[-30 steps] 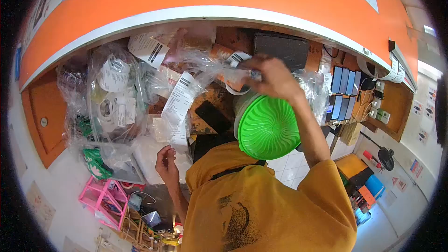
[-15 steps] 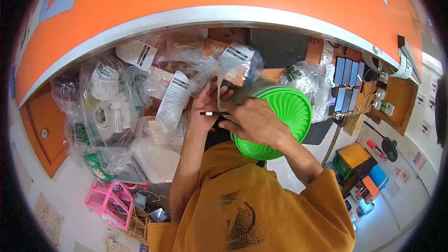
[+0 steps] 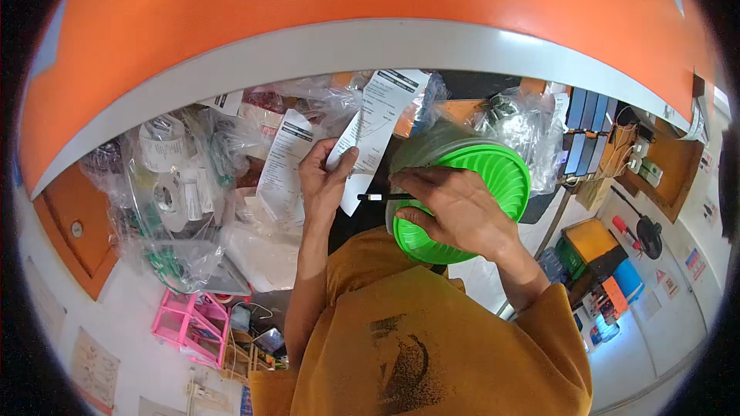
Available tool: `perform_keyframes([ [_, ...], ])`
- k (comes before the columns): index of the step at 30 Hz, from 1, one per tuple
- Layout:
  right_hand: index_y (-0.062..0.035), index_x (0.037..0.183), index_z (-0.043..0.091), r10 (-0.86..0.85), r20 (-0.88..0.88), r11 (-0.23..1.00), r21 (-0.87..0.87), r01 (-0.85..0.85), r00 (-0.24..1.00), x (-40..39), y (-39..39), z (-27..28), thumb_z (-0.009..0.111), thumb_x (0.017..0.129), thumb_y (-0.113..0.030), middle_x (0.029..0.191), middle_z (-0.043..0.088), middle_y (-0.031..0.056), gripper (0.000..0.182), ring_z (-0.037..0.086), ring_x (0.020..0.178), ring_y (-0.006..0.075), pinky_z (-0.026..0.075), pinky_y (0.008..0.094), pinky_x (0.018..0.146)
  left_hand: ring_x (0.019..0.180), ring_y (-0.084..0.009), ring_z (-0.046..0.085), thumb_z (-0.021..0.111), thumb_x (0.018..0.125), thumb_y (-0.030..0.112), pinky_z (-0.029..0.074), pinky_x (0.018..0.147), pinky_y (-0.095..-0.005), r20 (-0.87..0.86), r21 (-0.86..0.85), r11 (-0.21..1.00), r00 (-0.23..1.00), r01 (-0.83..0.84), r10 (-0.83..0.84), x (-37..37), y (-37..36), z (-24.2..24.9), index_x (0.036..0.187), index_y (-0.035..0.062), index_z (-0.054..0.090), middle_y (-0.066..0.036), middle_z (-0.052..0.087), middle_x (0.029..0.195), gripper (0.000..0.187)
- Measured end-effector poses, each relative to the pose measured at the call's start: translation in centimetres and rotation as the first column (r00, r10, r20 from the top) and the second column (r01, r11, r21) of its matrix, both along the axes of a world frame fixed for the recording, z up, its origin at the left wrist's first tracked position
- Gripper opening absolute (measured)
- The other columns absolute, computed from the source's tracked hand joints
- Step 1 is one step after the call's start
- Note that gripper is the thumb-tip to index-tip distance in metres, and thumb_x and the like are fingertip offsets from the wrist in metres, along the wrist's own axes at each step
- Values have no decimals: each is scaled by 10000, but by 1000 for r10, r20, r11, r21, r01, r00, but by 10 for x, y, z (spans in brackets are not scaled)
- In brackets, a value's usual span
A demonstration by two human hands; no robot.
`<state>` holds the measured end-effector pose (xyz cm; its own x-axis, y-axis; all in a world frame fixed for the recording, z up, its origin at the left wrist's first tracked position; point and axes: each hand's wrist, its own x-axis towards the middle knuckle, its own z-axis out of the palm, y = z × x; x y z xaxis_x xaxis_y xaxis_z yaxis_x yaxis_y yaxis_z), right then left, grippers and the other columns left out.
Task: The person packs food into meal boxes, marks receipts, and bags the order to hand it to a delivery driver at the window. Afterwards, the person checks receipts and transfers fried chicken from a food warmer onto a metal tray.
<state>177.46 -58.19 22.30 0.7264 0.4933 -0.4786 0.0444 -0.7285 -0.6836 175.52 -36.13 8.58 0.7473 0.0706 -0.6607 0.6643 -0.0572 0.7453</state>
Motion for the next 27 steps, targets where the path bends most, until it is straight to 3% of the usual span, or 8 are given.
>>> perform_keyframes([
  [11,-40,1204,629,-35,-47,998,-49,33,998,-1,3,3,716,864,-291,1066,683,192,432,657,958,383,544,447,810,773,-68,578,759,867,77,475,697,-237,-40,-60,997,998,-50,48,-1,-2,-1,1019,12,678,-18,685,907,184],
  [14,-49,1193,642,-5,-8,996,-94,4,1000,13,11,5,721,857,-282,1043,682,206,416,657,946,396,539,457,798,851,-101,616,779,834,84,510,761,-279,135,136,981,979,135,-153,-19,2,-17,1112,42,674,-25,688,935,300],
  [15,-51,1188,648,-3,16,992,-125,5,1000,22,15,5,722,855,-275,1035,682,210,408,657,943,399,537,460,796,873,-142,652,795,815,112,520,777,-300,164,41,985,971,170,-174,-21,2,-11,1168,39,652,-66,700,953,388],
  [17,-42,1142,650,-22,154,991,-126,42,988,45,24,7,710,858,-251,977,676,226,358,656,892,414,531,479,762,891,-162,636,801,822,147,506,809,-299,38,247,911,936,329,-349,-17,-1,21,1201,45,637,-75,691,962,426],
  [18,-32,1101,646,-47,261,994,-87,72,964,60,31,6,697,861,-235,927,672,238,318,655,846,426,529,494,731,910,-194,650,808,817,183,516,808,-313,207,248,927,919,282,-335,-33,3,10,1325,59,564,-122,701,1025,578],
  [21,-86,1175,676,7,327,993,-110,31,945,109,59,7,704,859,-211,1016,695,191,341,653,930,406,527,459,808,966,-211,661,805,819,191,525,837,-328,161,348,902,931,257,-328,-55,23,28,1384,74,518,-147,697,1116,644],
  [25,-109,1157,686,9,636,1000,-26,10,772,159,104,-54,687,884,-229,1045,713,131,298,675,962,344,527,445,836,1050,-179,650,725,886,76,523,911,-322,131,213,968,978,132,-162,-94,68,42,1317,47,559,-120,670,1206,463],
  [27,-92,1185,657,58,462,995,47,-90,885,179,130,-40,710,876,-253,1074,704,135,353,686,960,316,532,437,841,1010,-184,661,707,908,92,518,901,-313,157,189,982,987,5,-35,-116,85,47,1271,32,592,-124,689,1139,385],
])
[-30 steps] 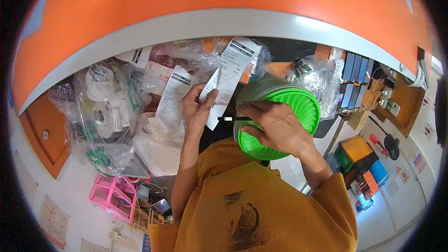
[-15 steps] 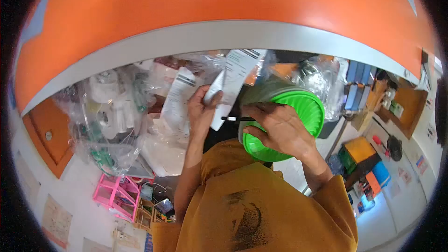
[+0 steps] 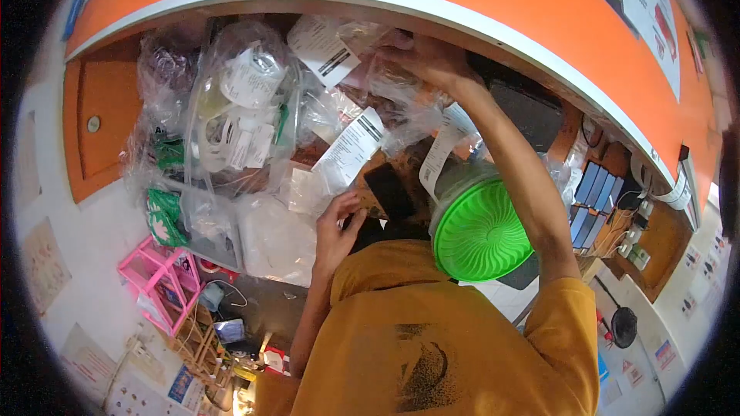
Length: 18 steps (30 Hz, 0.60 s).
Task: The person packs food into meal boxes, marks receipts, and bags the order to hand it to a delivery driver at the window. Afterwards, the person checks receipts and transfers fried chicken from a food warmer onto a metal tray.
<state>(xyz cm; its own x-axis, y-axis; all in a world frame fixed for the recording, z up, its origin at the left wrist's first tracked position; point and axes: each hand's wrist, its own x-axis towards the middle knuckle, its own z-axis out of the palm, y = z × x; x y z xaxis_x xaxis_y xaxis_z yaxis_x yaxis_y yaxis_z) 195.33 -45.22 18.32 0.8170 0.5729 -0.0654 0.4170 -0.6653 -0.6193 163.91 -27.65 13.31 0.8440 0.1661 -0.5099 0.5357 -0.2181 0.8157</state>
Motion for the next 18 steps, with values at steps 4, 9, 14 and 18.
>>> perform_keyframes([
  [4,-56,1249,588,-72,-409,936,287,203,910,28,59,-80,739,854,-255,1098,682,148,468,689,917,265,537,415,851,983,-165,660,685,934,103,509,892,-302,7,-21,985,985,-173,173,-42,16,6,1235,25,612,-96,702,1074,320],
  [9,-30,1264,558,-327,-427,800,349,487,843,12,87,-71,727,835,-195,1057,660,155,490,654,870,212,540,373,743,985,-140,650,659,948,73,506,890,-298,-15,-129,931,939,-342,343,-74,29,14,1213,12,621,-72,699,1056,275],
  [14,-50,1205,580,-179,-546,783,424,455,818,5,79,-108,612,939,-316,1049,708,127,377,659,988,242,517,375,846,931,-169,645,625,954,101,506,828,-288,27,-272,815,843,-512,538,-85,53,5,1205,-1,617,-101,687,1039,270],
  [18,-52,1114,636,-249,-569,754,394,525,784,11,87,-106,753,825,-337,1024,677,108,422,620,900,199,511,358,749,924,-182,655,625,954,131,512,835,-300,112,-301,811,826,-502,553,-82,64,27,1197,-1,620,-108,686,1060,276],
])
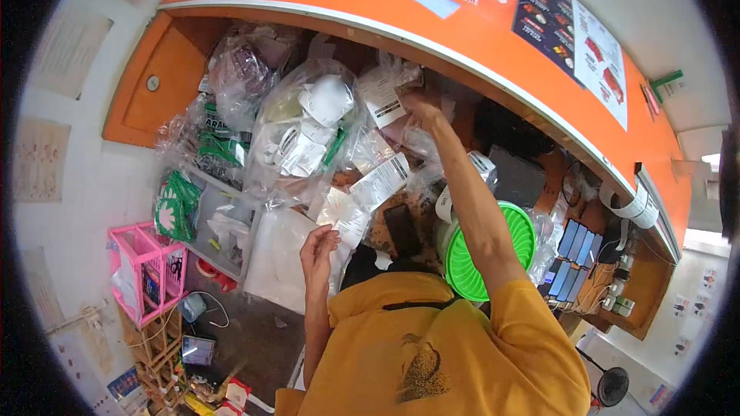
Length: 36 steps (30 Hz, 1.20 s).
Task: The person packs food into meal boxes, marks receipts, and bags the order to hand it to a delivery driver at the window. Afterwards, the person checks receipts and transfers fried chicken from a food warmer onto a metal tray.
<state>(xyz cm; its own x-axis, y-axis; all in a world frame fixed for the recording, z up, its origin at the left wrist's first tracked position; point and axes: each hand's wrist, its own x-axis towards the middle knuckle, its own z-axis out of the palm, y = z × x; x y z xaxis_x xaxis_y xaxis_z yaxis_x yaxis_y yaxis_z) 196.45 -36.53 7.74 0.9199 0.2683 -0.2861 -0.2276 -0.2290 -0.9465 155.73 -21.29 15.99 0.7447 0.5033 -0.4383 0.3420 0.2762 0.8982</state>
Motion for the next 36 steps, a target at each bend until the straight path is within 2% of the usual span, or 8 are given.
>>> perform_keyframes([
  [4,-49,1052,664,-28,325,867,-463,185,945,0,36,6,825,746,-433,955,681,78,517,632,813,221,519,374,738,904,-181,659,622,965,175,518,818,-294,-10,40,994,994,-104,105,-32,0,4,1187,-7,621,-103,686,1036,286],
  [10,4,949,716,55,398,827,-532,181,916,-20,26,-18,582,827,-178,799,698,179,257,703,858,298,501,420,729,881,-191,665,613,952,177,529,788,-304,-60,-56,944,945,-324,321,-100,-11,-8,1167,-4,633,-104,683,1006,282],
  [14,44,997,704,74,315,988,-150,-28,946,-99,-5,88,520,768,-113,971,714,243,334,687,967,343,513,416,838,851,-182,660,612,988,229,546,793,-317,-9,-207,906,927,-369,376,-85,-5,-11,1155,-16,644,-102,682,981,298],
  [18,27,999,695,214,74,970,99,-221,974,-102,-29,172,488,806,-1,851,677,81,285,651,838,252,514,393,776,1063,-257,633,547,990,374,508,944,-396,86,-364,920,979,-144,187,-17,3,8,1255,16,591,-114,645,1136,448],
  [21,-14,1005,661,315,-15,895,336,-292,949,-143,-40,237,521,827,13,773,605,25,228,513,591,95,384,266,517,1178,-310,589,481,994,488,485,1000,-439,161,-786,612,985,87,66,32,-7,22,1414,41,465,-145,571,1333,614],
  [25,11,1182,631,570,123,785,211,-583,812,-187,-52,316,558,823,27,1086,653,71,367,613,984,154,512,307,819,1293,-333,516,493,982,502,439,1072,-503,601,-791,253,786,557,148,50,-59,17,1488,62,391,-162,474,1473,678],
  [31,69,1066,657,813,426,554,-354,-754,397,-191,-42,384,574,738,25,1029,694,169,342,642,984,191,506,320,853,1360,-327,457,547,966,454,397,1115,-520,681,-563,552,724,614,-110,40,-76,33,1497,88,383,-134,431,1517,666],
  [36,93,1003,650,799,547,455,-278,-846,249,-200,-31,397,578,689,11,856,675,236,332,672,836,311,501,381,749,1361,-328,455,552,967,435,397,1117,-522,667,-581,587,743,564,-54,36,-64,33,1496,93,385,-131,431,1517,652],
])
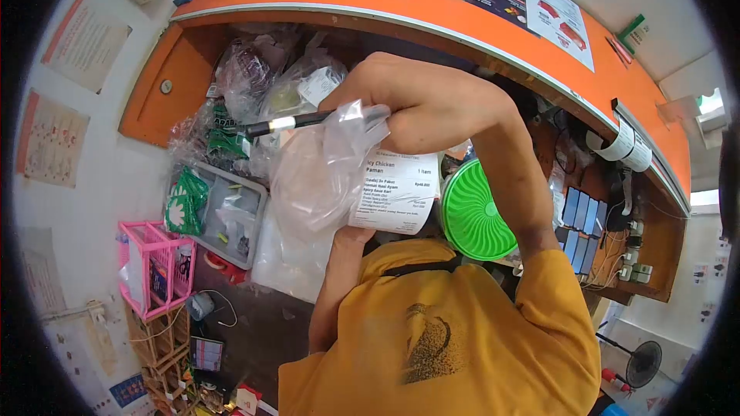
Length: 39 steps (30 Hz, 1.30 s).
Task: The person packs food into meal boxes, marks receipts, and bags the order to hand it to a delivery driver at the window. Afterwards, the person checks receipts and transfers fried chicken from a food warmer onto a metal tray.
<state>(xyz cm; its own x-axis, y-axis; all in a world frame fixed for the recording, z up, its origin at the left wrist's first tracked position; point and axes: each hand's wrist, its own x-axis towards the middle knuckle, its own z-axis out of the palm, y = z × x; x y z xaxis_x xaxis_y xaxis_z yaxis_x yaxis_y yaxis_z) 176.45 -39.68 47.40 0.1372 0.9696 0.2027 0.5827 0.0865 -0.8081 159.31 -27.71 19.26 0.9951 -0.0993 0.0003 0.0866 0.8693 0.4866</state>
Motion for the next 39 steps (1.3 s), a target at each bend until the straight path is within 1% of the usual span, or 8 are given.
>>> perform_keyframes([
  [7,102,949,632,57,77,998,-8,-57,995,-9,10,14,542,628,14,804,641,268,344,633,766,405,495,421,682,1364,-330,453,559,969,409,396,1118,-526,16,19,1000,1000,-14,14,8,0,8,1495,99,388,-127,431,1518,635],
  [22,99,848,620,55,-21,997,-48,-56,998,-4,10,6,524,712,-80,761,623,281,244,644,706,378,473,475,642,1369,-335,448,575,972,354,393,1121,-534,30,54,998,999,-41,39,18,3,18,1492,113,393,-118,430,1519,601],
  [25,90,900,612,-21,117,985,170,1,993,10,10,2,511,654,15,745,603,256,276,618,692,339,487,419,661,1370,-336,447,578,973,342,393,1122,-536,61,51,995,995,-86,83,35,13,32,1491,115,394,-116,430,1519,595],
  [28,61,933,648,-269,-118,824,486,292,956,34,-4,55,555,789,-78,806,675,156,221,616,780,231,478,395,733,1371,-337,446,581,974,331,393,1123,-538,169,34,993,980,-113,106,87,30,81,1491,118,396,-114,430,1520,589],
  [32,18,1067,676,-594,-13,786,203,584,804,87,-19,147,605,887,-95,859,654,45,224,620,815,132,491,293,726,1368,-354,446,617,946,259,440,1077,-564,312,3,997,948,72,-69,188,37,165,1482,126,411,-115,425,1524,589],
  [33,21,1058,675,-628,49,767,207,607,777,100,-17,157,612,871,-101,847,652,49,232,608,780,135,481,283,695,1251,-325,548,699,865,165,520,988,-530,159,-114,993,987,18,0,206,33,183,1402,113,490,-109,529,1412,578],
  [37,42,985,683,-779,209,624,174,762,591,177,-5,161,619,821,-104,769,643,59,229,567,678,131,439,289,580,925,-226,631,707,750,-50,580,910,-439,103,163,930,943,-330,317,298,24,196,1205,89,575,-51,636,1058,494],
  [39,58,902,691,-688,68,711,260,653,723,251,1,135,600,803,-90,702,627,60,200,536,626,126,402,315,522,900,-235,664,638,804,-65,621,842,-405,154,312,813,871,-492,467,349,21,188,1200,29,553,-84,640,1053,416],
])
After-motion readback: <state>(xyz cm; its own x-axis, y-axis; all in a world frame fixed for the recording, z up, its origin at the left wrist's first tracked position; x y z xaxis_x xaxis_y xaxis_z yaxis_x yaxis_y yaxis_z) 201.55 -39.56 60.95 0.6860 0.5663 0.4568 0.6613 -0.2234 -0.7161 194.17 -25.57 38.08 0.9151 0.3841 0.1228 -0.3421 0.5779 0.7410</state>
